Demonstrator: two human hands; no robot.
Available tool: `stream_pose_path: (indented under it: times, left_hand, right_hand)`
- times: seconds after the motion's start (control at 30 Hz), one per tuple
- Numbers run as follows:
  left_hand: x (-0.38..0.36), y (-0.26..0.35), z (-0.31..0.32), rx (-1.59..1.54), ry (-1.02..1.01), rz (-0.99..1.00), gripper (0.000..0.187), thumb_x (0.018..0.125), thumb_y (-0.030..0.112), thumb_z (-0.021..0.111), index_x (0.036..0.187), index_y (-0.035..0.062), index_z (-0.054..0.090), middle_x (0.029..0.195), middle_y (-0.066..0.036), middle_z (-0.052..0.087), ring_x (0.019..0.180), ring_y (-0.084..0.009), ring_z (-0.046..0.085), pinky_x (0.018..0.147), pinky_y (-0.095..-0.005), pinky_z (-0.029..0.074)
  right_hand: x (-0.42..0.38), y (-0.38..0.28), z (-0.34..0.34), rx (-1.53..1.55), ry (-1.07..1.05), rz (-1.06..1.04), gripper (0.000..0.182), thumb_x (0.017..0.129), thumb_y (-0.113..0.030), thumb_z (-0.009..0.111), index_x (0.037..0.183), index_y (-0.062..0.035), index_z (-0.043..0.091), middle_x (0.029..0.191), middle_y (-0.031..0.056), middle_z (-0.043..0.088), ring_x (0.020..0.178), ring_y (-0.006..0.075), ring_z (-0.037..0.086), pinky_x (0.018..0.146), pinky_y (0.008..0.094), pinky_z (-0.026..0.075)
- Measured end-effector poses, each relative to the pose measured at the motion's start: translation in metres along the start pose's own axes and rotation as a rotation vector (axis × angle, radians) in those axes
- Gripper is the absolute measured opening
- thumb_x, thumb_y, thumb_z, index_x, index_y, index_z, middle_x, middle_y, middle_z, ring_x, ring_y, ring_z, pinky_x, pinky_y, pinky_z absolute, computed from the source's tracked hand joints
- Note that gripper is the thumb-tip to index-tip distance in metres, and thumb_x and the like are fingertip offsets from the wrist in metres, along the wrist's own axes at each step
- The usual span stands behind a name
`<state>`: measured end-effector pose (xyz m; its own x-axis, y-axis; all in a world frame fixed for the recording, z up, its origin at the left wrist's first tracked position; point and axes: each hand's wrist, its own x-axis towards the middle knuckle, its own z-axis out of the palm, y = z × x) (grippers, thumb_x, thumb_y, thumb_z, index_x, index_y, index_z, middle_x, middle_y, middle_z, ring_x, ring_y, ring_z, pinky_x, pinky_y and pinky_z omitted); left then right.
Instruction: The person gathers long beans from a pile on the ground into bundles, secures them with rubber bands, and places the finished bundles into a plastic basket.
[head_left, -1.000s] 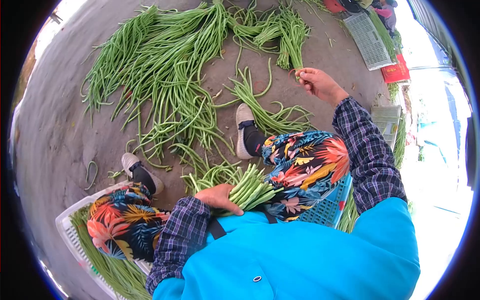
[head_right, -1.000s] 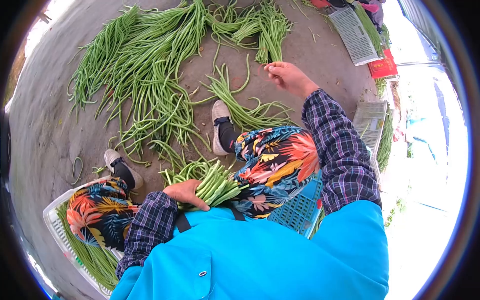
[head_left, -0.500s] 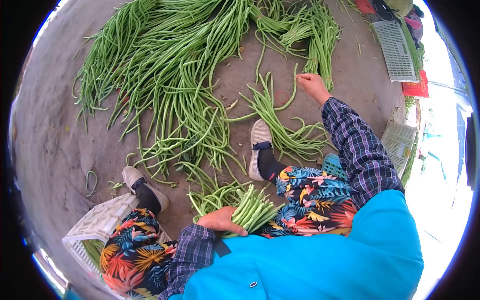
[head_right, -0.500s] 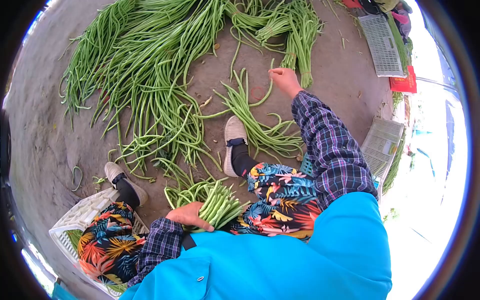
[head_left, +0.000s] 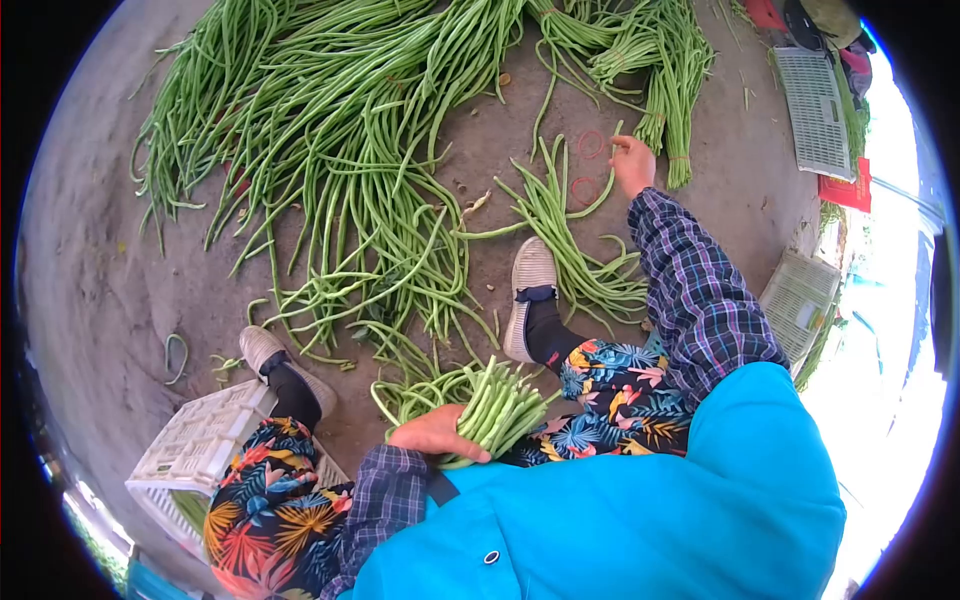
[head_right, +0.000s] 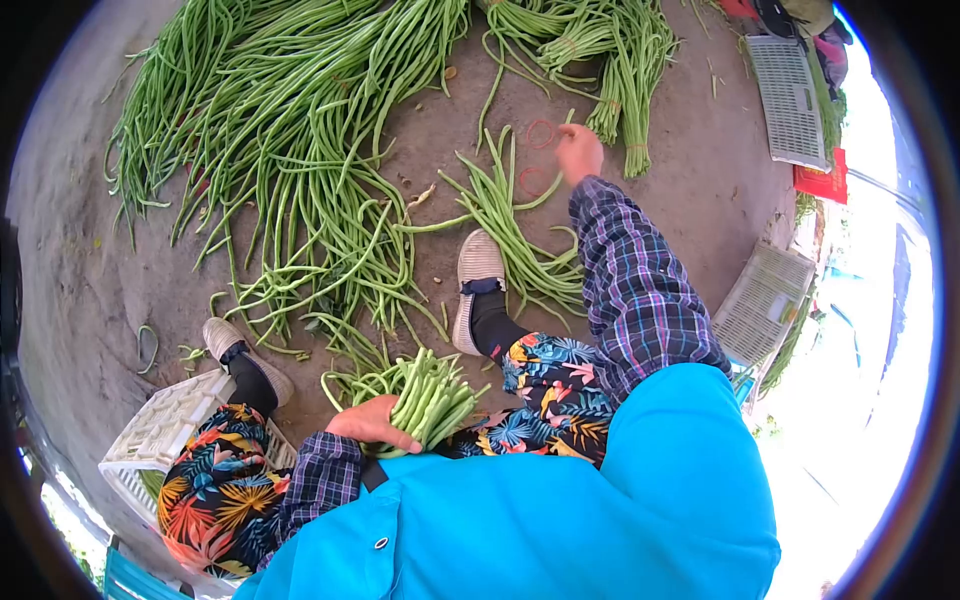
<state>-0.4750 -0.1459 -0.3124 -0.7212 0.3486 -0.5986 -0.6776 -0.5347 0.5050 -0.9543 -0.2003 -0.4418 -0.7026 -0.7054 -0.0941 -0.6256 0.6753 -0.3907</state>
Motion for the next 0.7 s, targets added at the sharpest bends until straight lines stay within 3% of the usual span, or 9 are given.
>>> stream_pose_path:
  times: [0.07, 0.13, 0.2, 0.3, 0.37, 0.47, 0.6, 0.67, 0.7]
  left_hand:
    - [-0.003, -0.004, 0.001, -0.076, 0.027, 0.072, 0.067, 0.057, 0.029, 0.082, 0.112, 0.0023, 0.056, 0.103, -0.010, 0.062, 0.095, -0.0194, 0.057, 0.089, -0.0290, 0.041]
    - [0.002, -0.023, 0.000, -0.171, -0.016, 0.124, 0.072, 0.057, 0.027, 0.083, 0.118, 0.0027, 0.052, 0.109, -0.009, 0.059, 0.100, -0.0208, 0.054, 0.093, -0.0302, 0.039]
    - [-0.002, -0.028, 0.004, -0.254, -0.022, 0.235, 0.074, 0.059, 0.023, 0.079, 0.123, 0.0010, 0.048, 0.114, -0.011, 0.057, 0.105, -0.0216, 0.052, 0.095, -0.0304, 0.036]
    - [0.004, -0.061, -0.002, -0.311, 0.016, 0.238, 0.079, 0.056, 0.019, 0.076, 0.126, -0.0008, 0.044, 0.120, -0.011, 0.054, 0.108, -0.0219, 0.050, 0.095, -0.0315, 0.036]
    - [0.004, -0.077, -0.002, -0.355, 0.012, 0.319, 0.074, 0.058, 0.019, 0.073, 0.124, -0.0020, 0.046, 0.111, -0.015, 0.058, 0.101, -0.0247, 0.056, 0.092, -0.0349, 0.039]
    - [0.011, -0.102, -0.015, -0.406, -0.112, 0.318, 0.066, 0.059, 0.014, 0.068, 0.120, -0.0022, 0.050, 0.108, -0.013, 0.060, 0.099, -0.0239, 0.056, 0.093, -0.0331, 0.039]
    - [0.006, -0.093, -0.003, -0.335, -0.083, 0.400, 0.061, 0.061, 0.025, 0.067, 0.112, -0.0037, 0.054, 0.095, -0.018, 0.064, 0.089, -0.0284, 0.061, 0.086, -0.0380, 0.045]
    - [0.004, -0.089, 0.000, -0.446, -0.151, 0.344, 0.059, 0.063, 0.016, 0.065, 0.117, -0.0030, 0.050, 0.102, -0.017, 0.061, 0.093, -0.0261, 0.060, 0.086, -0.0353, 0.046]
    - [0.002, -0.086, 0.003, -0.434, -0.157, 0.352, 0.059, 0.063, 0.016, 0.065, 0.117, -0.0030, 0.050, 0.102, -0.017, 0.061, 0.093, -0.0261, 0.060, 0.086, -0.0353, 0.046]
  right_hand:
    - [0.001, -0.015, -0.031, -0.015, 0.127, -0.087, 0.022, 0.080, -0.015, 0.052, 0.094, -0.0051, 0.066, 0.078, 0.0106, 0.067, 0.071, 0.0202, 0.064, 0.066, 0.0309, 0.048]
    - [0.008, -0.014, -0.049, 0.070, 0.170, -0.112, 0.021, 0.076, -0.014, 0.052, 0.089, -0.0095, 0.068, 0.082, 0.0119, 0.066, 0.073, 0.0266, 0.063, 0.068, 0.0338, 0.049]
    - [-0.002, -0.032, -0.069, 0.163, 0.164, -0.185, 0.022, 0.079, -0.019, 0.054, 0.095, -0.0085, 0.066, 0.079, 0.0069, 0.067, 0.068, 0.0169, 0.063, 0.063, 0.0292, 0.048]
    - [-0.028, -0.076, -0.102, 0.308, -0.031, -0.179, 0.023, 0.083, -0.022, 0.055, 0.097, -0.0066, 0.064, 0.075, 0.0022, 0.065, 0.065, 0.0098, 0.061, 0.058, 0.0245, 0.047]
    - [-0.061, -0.106, -0.121, 0.437, -0.374, -0.168, 0.028, 0.088, -0.023, 0.053, 0.111, -0.0086, 0.060, 0.081, -0.0047, 0.060, 0.063, 0.0018, 0.052, 0.055, 0.0164, 0.040]
    - [-0.139, -0.148, -0.147, 0.437, -0.683, -0.170, 0.025, 0.089, -0.025, 0.053, 0.105, -0.0069, 0.059, 0.085, -0.0038, 0.060, 0.064, 0.0024, 0.054, 0.055, 0.0167, 0.042]
    - [-0.280, -0.169, -0.171, 0.327, -1.170, 0.007, 0.022, 0.089, -0.022, 0.052, 0.099, -0.0043, 0.059, 0.085, 0.0011, 0.060, 0.066, 0.0064, 0.059, 0.052, 0.0209, 0.047]
    - [-0.351, -0.151, -0.167, 0.502, -1.232, 0.048, 0.028, 0.086, -0.021, 0.056, 0.105, -0.0003, 0.057, 0.091, 0.0057, 0.061, 0.076, 0.0090, 0.058, 0.067, 0.0244, 0.049]
    - [-0.378, -0.149, -0.160, 0.395, -1.142, -0.087, 0.031, 0.084, -0.019, 0.059, 0.108, 0.0007, 0.056, 0.093, 0.0070, 0.060, 0.084, 0.0099, 0.056, 0.075, 0.0262, 0.048]
